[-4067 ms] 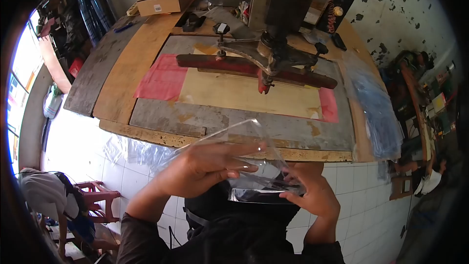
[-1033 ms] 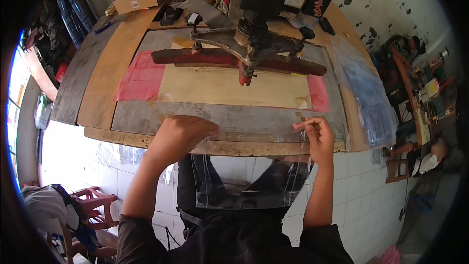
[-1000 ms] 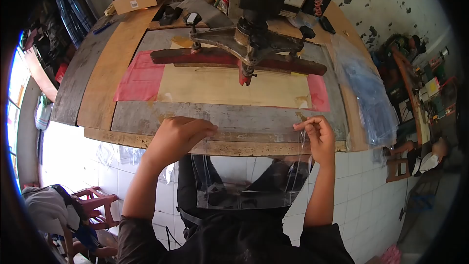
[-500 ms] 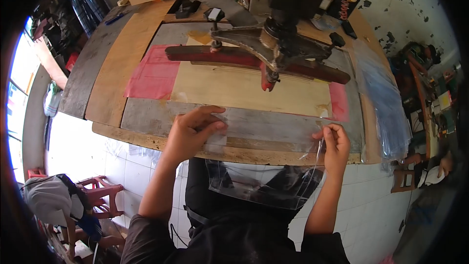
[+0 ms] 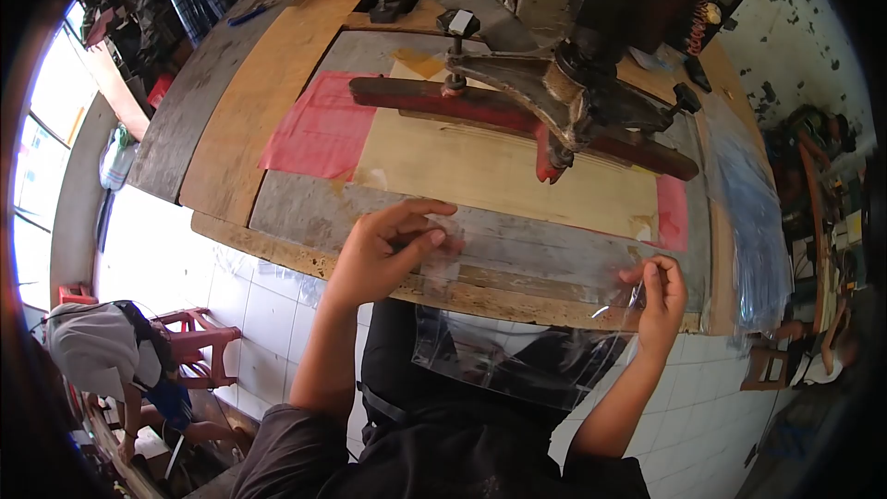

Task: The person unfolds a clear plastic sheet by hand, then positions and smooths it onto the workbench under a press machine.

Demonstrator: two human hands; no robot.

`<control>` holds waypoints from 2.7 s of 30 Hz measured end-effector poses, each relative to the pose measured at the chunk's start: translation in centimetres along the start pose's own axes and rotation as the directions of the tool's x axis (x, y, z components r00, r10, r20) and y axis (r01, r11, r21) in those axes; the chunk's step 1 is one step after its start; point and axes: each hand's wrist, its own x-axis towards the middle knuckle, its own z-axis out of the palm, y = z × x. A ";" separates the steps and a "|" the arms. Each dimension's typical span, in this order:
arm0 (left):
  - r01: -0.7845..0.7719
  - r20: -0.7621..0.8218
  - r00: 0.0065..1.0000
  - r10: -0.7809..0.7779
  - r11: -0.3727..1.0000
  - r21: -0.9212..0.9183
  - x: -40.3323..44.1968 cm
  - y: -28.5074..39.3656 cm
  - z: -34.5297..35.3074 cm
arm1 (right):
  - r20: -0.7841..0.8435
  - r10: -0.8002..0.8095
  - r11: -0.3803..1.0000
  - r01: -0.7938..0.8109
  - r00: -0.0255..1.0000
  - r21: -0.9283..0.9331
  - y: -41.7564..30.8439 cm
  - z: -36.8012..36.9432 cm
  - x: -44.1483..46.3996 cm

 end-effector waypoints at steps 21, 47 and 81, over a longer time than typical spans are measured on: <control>0.061 -0.030 0.998 -0.063 0.997 -0.044 -0.1 -1.0 -0.1 | -0.008 -0.019 1.000 0.019 1.000 0.010 0.0 -0.1 0.0; 0.043 -0.138 0.989 -0.056 0.994 -0.102 0.3 -1.2 0.3 | 0.169 -0.276 0.945 0.299 0.946 -0.131 -1.5 -1.1 -0.4; 0.043 -0.172 0.984 -0.050 0.998 -0.044 0.4 -1.2 0.6 | 0.409 -0.011 0.914 0.175 0.913 -0.367 -7.3 -3.6 4.0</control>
